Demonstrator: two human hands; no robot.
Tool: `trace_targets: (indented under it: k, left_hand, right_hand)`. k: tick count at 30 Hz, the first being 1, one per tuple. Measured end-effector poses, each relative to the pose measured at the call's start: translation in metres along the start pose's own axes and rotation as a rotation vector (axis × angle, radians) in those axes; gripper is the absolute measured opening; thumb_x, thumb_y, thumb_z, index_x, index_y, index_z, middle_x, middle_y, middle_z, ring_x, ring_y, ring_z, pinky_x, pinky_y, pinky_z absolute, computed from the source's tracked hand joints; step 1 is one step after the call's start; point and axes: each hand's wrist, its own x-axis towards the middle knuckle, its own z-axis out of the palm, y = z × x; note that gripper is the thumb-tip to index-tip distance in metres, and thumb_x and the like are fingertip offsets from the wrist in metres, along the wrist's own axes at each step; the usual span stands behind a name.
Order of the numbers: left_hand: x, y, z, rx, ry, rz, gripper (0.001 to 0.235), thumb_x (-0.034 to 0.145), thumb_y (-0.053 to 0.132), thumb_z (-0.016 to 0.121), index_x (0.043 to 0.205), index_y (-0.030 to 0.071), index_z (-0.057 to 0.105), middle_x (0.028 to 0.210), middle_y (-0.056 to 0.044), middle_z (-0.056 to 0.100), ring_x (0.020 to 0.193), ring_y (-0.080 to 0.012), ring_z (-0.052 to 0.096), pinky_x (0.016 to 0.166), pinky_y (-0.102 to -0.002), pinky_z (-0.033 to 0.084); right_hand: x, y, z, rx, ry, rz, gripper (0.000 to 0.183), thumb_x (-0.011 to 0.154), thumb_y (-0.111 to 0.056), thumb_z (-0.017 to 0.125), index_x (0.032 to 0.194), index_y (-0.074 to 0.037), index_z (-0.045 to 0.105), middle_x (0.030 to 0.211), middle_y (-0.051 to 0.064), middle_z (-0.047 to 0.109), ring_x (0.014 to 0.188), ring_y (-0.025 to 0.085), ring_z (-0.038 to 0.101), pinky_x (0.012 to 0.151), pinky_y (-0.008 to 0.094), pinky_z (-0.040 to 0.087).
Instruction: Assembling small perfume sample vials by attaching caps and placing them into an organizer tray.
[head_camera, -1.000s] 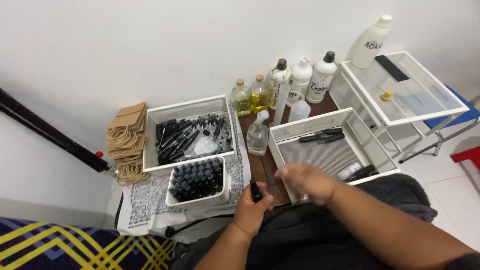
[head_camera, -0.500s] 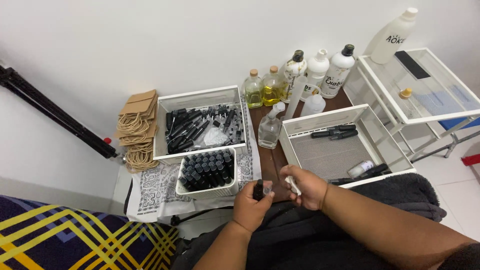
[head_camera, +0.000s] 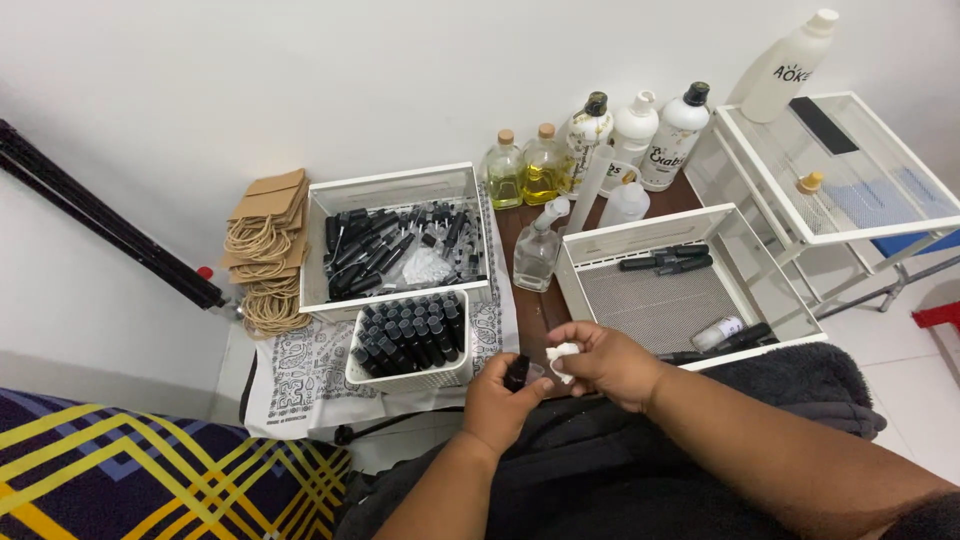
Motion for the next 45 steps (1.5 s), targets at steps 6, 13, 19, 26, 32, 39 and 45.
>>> trace_targets:
  k: [6, 13, 19, 26, 32, 39, 45]
  left_hand:
    - [-0.002, -0.003, 0.004, -0.073, -0.072, -0.052, 0.03, 0.076, 0.022, 0.088, 0.103, 0.015, 0.077, 0.092, 0.005, 0.076, 0.084, -0.0085, 0.067, 0.079, -0.025, 0.054]
    - [-0.001, -0.012, 0.008, -0.129, -0.097, -0.047, 0.028, 0.08, 0.022, 0.086, 0.106, 0.015, 0.077, 0.092, 0.004, 0.073, 0.086, -0.0089, 0.063, 0.08, -0.026, 0.052]
    - [0.002, -0.017, 0.009, -0.09, -0.09, -0.074, 0.029, 0.078, 0.026, 0.087, 0.102, 0.016, 0.075, 0.09, 0.006, 0.074, 0.082, -0.0079, 0.064, 0.077, -0.025, 0.052]
    - [-0.004, 0.008, 0.003, -0.121, -0.087, -0.141, 0.029, 0.075, 0.025, 0.089, 0.1, 0.017, 0.077, 0.092, 0.005, 0.076, 0.085, -0.0081, 0.066, 0.08, -0.024, 0.053]
    - [0.01, -0.032, 0.016, -0.323, -0.043, -0.161, 0.021, 0.081, 0.015, 0.087, 0.097, 0.013, 0.073, 0.08, 0.001, 0.07, 0.069, -0.0102, 0.061, 0.067, -0.025, 0.051]
    - [0.007, -0.032, 0.017, -0.542, -0.133, -0.242, 0.013, 0.091, 0.018, 0.078, 0.096, 0.01, 0.07, 0.074, -0.011, 0.072, 0.052, -0.0132, 0.051, 0.051, -0.024, 0.043]
    - [0.009, -0.04, 0.019, -0.799, -0.196, -0.37, 0.019, 0.095, 0.028, 0.073, 0.098, 0.013, 0.062, 0.072, -0.009, 0.062, 0.05, -0.0109, 0.048, 0.048, -0.025, 0.042]
  right_hand:
    - [-0.01, -0.01, 0.009, -0.486, 0.028, -0.063, 0.025, 0.083, 0.002, 0.072, 0.105, -0.008, 0.08, 0.065, 0.01, 0.071, 0.057, 0.013, 0.063, 0.061, 0.023, 0.052]
    - [0.004, 0.016, -0.008, -0.603, -0.149, -0.324, 0.033, 0.08, -0.003, 0.072, 0.11, -0.01, 0.08, 0.104, 0.003, 0.072, 0.075, 0.012, 0.073, 0.071, 0.023, 0.063]
    - [0.007, 0.016, -0.002, -0.426, -0.087, -0.197, 0.023, 0.095, -0.013, 0.066, 0.11, -0.004, 0.081, 0.087, 0.009, 0.077, 0.061, 0.015, 0.068, 0.063, 0.026, 0.057]
    - [0.0, 0.006, 0.003, -0.352, 0.029, -0.156, 0.011, 0.085, -0.006, 0.082, 0.09, -0.004, 0.072, 0.073, 0.008, 0.073, 0.059, 0.013, 0.065, 0.056, 0.024, 0.053]
    - [0.012, 0.017, -0.009, -0.357, -0.121, -0.19, 0.014, 0.092, -0.006, 0.071, 0.101, 0.0, 0.078, 0.086, 0.01, 0.072, 0.065, 0.018, 0.07, 0.065, 0.028, 0.061]
    - [0.023, 0.025, -0.019, -0.363, -0.084, -0.245, 0.029, 0.087, -0.002, 0.079, 0.114, -0.006, 0.07, 0.091, 0.006, 0.076, 0.077, 0.01, 0.067, 0.07, 0.024, 0.054]
    - [0.017, 0.015, -0.019, -0.85, -0.201, -0.642, 0.016, 0.092, -0.021, 0.072, 0.106, -0.016, 0.077, 0.094, -0.002, 0.075, 0.086, 0.011, 0.071, 0.082, 0.026, 0.054]
